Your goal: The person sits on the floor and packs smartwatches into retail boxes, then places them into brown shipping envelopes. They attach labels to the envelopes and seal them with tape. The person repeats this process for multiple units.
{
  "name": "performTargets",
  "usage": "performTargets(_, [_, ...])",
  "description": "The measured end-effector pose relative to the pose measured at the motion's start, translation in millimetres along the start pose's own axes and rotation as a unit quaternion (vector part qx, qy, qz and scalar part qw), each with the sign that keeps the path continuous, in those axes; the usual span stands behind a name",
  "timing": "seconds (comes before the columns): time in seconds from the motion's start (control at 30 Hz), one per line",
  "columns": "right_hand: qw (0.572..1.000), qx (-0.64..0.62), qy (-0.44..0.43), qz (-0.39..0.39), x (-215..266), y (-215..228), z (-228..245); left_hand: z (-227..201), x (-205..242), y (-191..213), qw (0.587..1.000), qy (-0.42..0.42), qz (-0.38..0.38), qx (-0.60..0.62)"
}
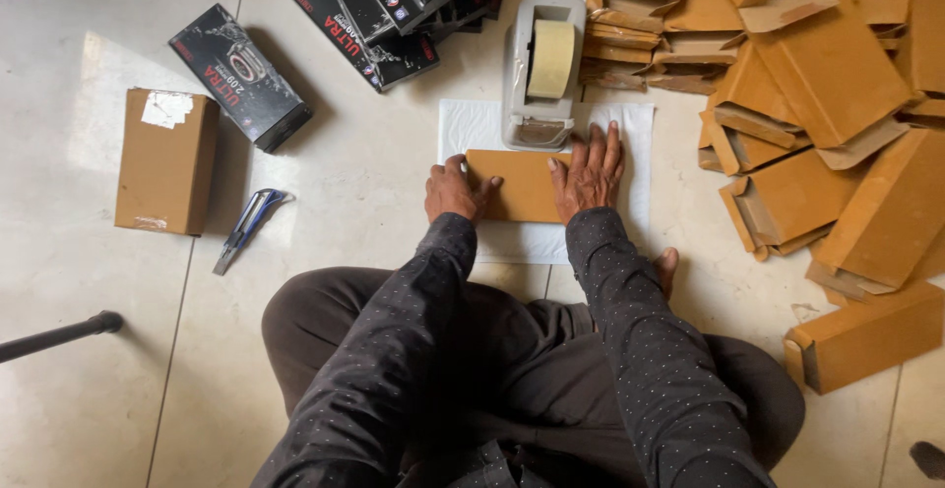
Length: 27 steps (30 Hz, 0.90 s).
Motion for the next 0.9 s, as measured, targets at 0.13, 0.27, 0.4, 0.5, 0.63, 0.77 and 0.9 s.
performTargets(0.13, [0.996,-0.075,-0.022,-0.031,-5.2,3.8,-7.8,-3.7,-13.2,7.3,0.998,0.026,0.059,0.025])
performTargets(0.27, [0.997,-0.038,-0.045,-0.055,1.2,-4.0,-16.9,1.1,-4.5,5.7,0.992,0.059,0.096,0.048])
performTargets(0.4, [0.996,-0.029,-0.042,-0.08,-2.7,-15.7,-31.9,-20.6,26.2,-9.6,0.969,-0.061,0.101,-0.218])
performTargets(0.5, [0.996,-0.028,-0.04,-0.073,2.6,-17.7,-30.5,-27.2,44.1,-10.7,0.938,-0.164,0.038,-0.302])
performTargets(0.63, [0.995,-0.078,-0.065,0.018,-6.8,-3.4,-27.3,-41.9,29.2,-2.2,0.937,-0.225,0.048,-0.264])
performTargets(0.77, [0.98,-0.1,0.065,0.156,2.0,18.3,13.6,-55.0,24.1,0.7,0.915,-0.286,0.073,-0.275])
performTargets(0.9, [0.966,-0.043,0.041,0.25,27.9,15.4,23.3,-62.0,28.2,8.1,0.911,-0.308,0.086,-0.259])
Point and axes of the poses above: each hand's wrist, its own x-axis away from the middle knuckle, its own y-axis out of the back of the hand, z = x × y, the point moved 8 cm from there along -x, towards the middle knuckle, and after that the axes turned 15 degrees about y, right-handed, at the moved point
